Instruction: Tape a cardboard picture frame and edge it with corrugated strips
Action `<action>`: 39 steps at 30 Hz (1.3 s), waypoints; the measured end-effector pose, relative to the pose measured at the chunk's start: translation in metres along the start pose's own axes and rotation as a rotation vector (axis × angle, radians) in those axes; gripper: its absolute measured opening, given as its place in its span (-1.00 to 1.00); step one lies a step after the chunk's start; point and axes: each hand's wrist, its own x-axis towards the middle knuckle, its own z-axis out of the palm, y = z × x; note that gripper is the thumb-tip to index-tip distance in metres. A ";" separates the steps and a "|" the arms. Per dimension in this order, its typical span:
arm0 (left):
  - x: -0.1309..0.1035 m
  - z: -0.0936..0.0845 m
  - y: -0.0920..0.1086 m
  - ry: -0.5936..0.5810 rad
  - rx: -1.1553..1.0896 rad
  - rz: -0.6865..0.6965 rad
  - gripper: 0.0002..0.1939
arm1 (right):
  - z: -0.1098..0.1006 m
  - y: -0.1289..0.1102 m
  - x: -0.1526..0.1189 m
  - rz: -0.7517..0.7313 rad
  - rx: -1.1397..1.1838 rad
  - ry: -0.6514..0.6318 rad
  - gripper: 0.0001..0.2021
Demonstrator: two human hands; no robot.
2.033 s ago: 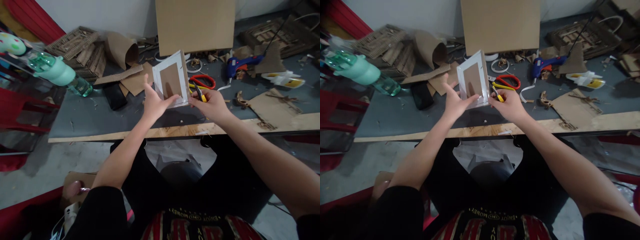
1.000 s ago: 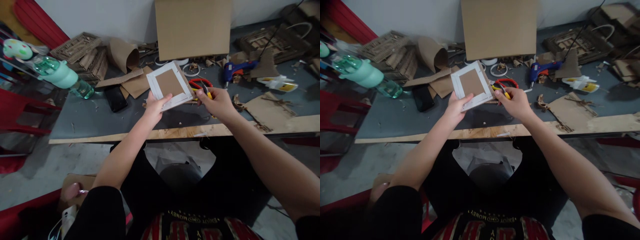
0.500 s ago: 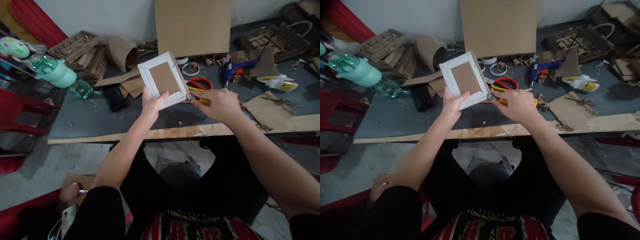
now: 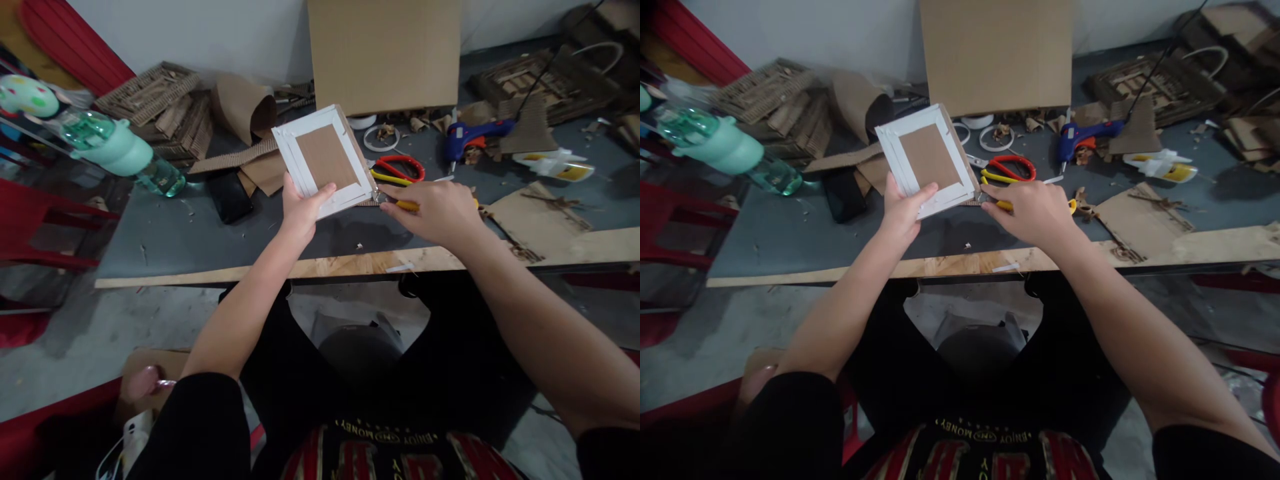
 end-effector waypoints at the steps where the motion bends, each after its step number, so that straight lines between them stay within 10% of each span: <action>1: 0.000 0.000 0.000 0.000 0.000 -0.002 -0.16 | 0.000 -0.001 0.000 0.009 -0.007 -0.006 -0.48; 22: 0.005 -0.003 0.003 0.008 0.002 -0.051 -0.16 | 0.026 0.003 0.010 0.066 0.727 0.083 -0.43; 31: 0.007 -0.007 0.008 -0.027 -0.014 -0.092 -0.24 | 0.029 0.000 0.013 0.091 0.848 0.098 -0.26; 39: 0.005 -0.005 0.010 -0.079 -0.018 -0.136 -0.25 | 0.016 0.007 0.008 0.046 0.541 0.316 -0.55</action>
